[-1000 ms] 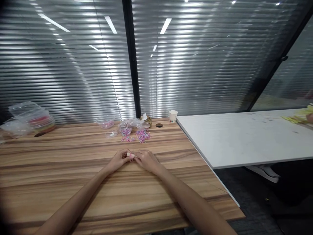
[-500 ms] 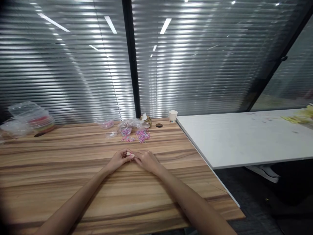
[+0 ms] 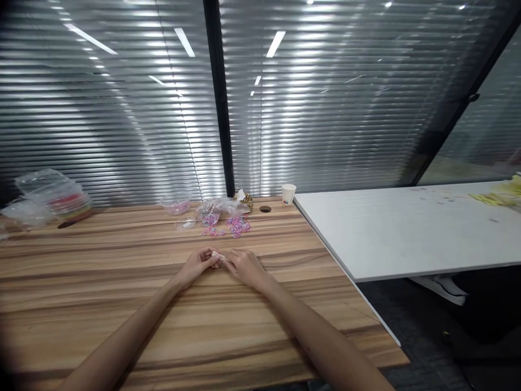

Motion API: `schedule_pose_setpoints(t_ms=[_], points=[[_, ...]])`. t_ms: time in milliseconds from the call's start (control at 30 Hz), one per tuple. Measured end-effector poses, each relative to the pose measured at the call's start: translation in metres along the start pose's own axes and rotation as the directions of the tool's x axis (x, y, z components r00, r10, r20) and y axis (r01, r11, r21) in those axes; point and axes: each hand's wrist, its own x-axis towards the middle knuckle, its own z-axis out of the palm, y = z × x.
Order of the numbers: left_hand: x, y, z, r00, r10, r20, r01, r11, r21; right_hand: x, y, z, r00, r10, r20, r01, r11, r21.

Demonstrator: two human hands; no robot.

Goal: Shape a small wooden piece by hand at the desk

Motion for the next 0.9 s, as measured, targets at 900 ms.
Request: schedule_pose_setpoints(t_ms=[900], points=[[-0.0003, -0.0009, -0.0003, 1.000, -0.011, 0.013, 0.011, 1.000, 0.008, 0.0000, -0.0013, -0.0021, 1.000, -0.020, -0.008, 0.020, 1.000, 0.014]])
